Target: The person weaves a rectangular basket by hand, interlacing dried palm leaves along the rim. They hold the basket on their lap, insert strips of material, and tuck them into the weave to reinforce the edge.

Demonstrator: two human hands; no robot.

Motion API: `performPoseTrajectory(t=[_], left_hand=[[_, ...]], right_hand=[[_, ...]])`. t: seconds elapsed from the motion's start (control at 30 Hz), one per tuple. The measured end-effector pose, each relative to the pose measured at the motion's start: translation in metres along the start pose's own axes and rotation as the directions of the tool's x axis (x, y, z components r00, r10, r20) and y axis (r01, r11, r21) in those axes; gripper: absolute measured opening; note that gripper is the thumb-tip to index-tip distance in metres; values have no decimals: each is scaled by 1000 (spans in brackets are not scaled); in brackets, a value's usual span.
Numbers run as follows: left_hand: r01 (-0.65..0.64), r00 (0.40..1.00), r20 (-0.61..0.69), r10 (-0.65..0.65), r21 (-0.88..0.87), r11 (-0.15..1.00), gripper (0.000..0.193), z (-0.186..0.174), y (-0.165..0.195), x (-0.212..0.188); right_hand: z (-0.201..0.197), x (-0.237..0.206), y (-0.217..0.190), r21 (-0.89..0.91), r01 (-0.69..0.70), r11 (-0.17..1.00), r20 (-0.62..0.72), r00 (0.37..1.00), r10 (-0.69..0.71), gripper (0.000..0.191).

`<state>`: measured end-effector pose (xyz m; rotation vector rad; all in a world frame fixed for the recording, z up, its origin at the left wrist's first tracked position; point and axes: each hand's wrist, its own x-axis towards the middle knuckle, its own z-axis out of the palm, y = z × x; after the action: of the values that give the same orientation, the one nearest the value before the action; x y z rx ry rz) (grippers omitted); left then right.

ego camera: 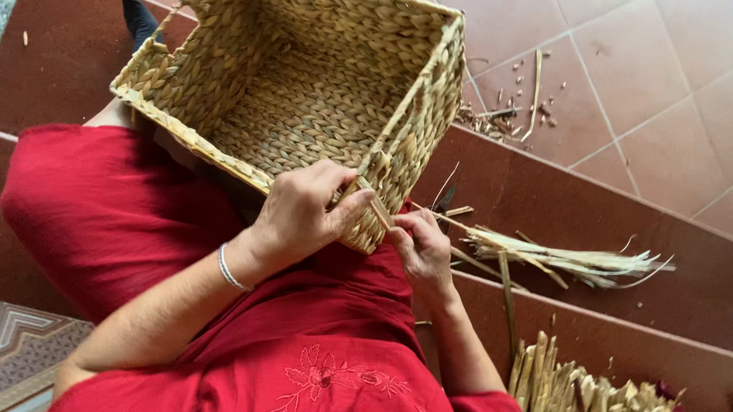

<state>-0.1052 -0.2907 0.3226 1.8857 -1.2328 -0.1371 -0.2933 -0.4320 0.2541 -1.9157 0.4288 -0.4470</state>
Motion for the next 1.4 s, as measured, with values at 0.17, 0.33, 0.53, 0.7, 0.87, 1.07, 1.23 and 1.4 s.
performPoseTrajectory(t=[0.17,0.33,0.53,0.7,0.87,1.07,1.23,1.4], left_hand=[[-39,999,-14,41,134,990,7,13,16,-4],[-4,1000,9,3,101,995,9,22,19,-4],[-9,998,-64,10,25,1000,6,15,39,0],[-116,992,-49,120,84,990,36,1,60,11],[-227,972,16,235,335,915,55,10,80,7],[2,1000,-8,-2,8,1000,15,21,63,8],[313,949,127,-289,-269,911,25,20,52,4],[436,900,162,-405,-351,828,27,16,49,4]], right_hand=[[-8,-6,-22,-101,105,989,46,994,-100,22],[-7,-20,-30,-56,141,988,37,990,-139,27],[-14,-33,-38,-46,196,980,6,981,-196,21],[-49,-41,-54,214,93,972,63,992,-109,16],[-72,-38,-78,330,206,921,196,940,-281,13],[-61,2,-45,201,336,920,55,934,-353,14],[-49,21,15,382,-100,919,-84,986,142,15],[-39,29,49,491,-131,861,-93,975,202,16]])
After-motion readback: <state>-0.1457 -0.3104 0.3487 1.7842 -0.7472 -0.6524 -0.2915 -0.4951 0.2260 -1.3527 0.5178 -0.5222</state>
